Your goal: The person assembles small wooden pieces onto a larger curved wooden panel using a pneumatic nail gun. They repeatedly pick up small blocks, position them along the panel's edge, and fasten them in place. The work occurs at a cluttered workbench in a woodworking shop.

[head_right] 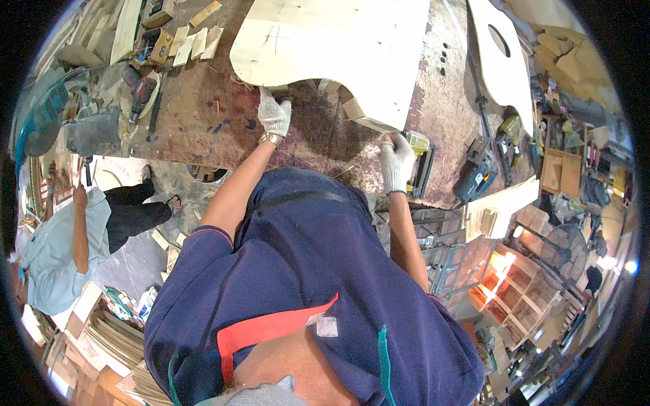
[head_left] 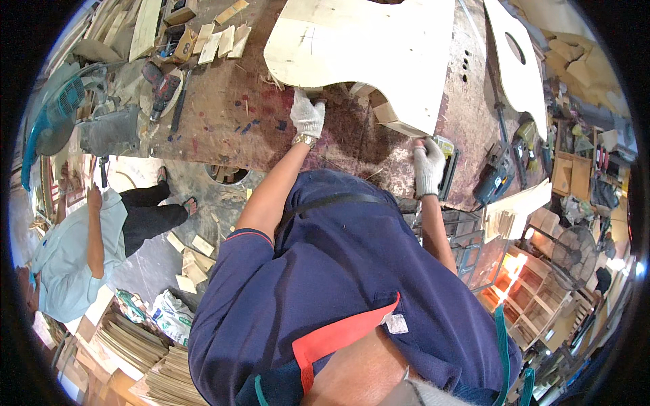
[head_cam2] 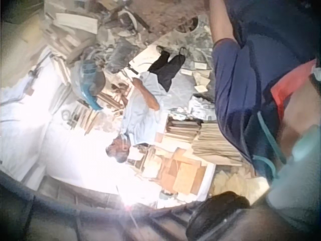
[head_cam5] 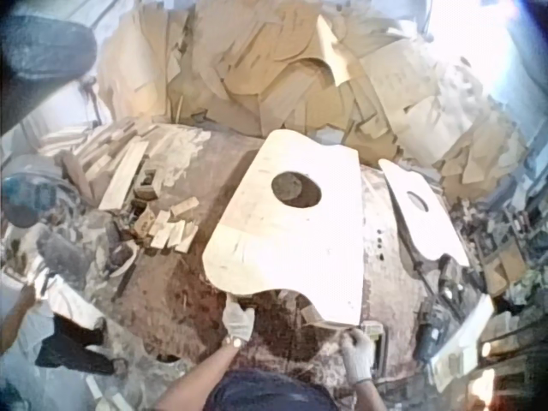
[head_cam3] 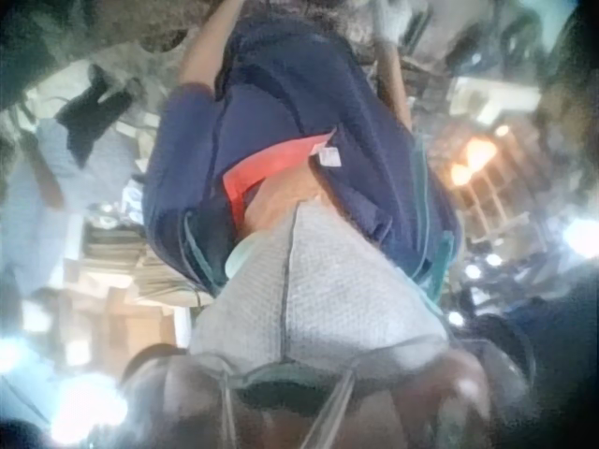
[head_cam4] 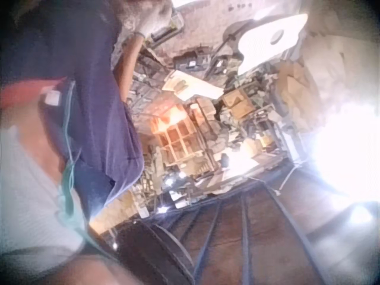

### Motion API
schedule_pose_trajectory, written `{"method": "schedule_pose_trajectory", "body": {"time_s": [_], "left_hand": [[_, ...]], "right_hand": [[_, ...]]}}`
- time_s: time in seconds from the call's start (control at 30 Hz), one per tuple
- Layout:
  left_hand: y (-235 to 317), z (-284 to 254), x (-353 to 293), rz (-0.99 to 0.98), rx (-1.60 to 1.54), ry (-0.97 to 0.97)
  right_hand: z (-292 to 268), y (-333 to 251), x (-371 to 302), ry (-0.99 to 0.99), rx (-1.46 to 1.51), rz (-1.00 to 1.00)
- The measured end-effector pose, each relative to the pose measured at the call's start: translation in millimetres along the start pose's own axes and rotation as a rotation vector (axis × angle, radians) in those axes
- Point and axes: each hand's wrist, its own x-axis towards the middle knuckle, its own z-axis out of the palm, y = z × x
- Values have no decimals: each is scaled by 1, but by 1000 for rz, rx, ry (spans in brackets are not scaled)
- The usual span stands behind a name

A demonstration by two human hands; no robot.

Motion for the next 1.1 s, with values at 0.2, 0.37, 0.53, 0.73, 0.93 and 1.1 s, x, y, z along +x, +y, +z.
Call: {"method": "schedule_pose_trajectory", "body": {"time_s": [0.2,0.37,0.53,0.73,0.93,1.1], "left_hand": [[2,-2,-1,26,-32,49],[8,-6,0,-10,-54,7],[3,-4,-1,9,-18,8],[1,1,0,13,-22,-1],[-4,4,-2,93,-21,68],[4,2,-2,31,-59,28]], "right_hand": [[-32,53,-6,260,-854,76],[-25,90,-2,108,-819,133],[-51,89,16,180,-374,124],[-108,-27,2,192,-181,71],[-72,-168,-21,-152,-36,-71],[-9,-203,-13,-494,82,-214]]}}
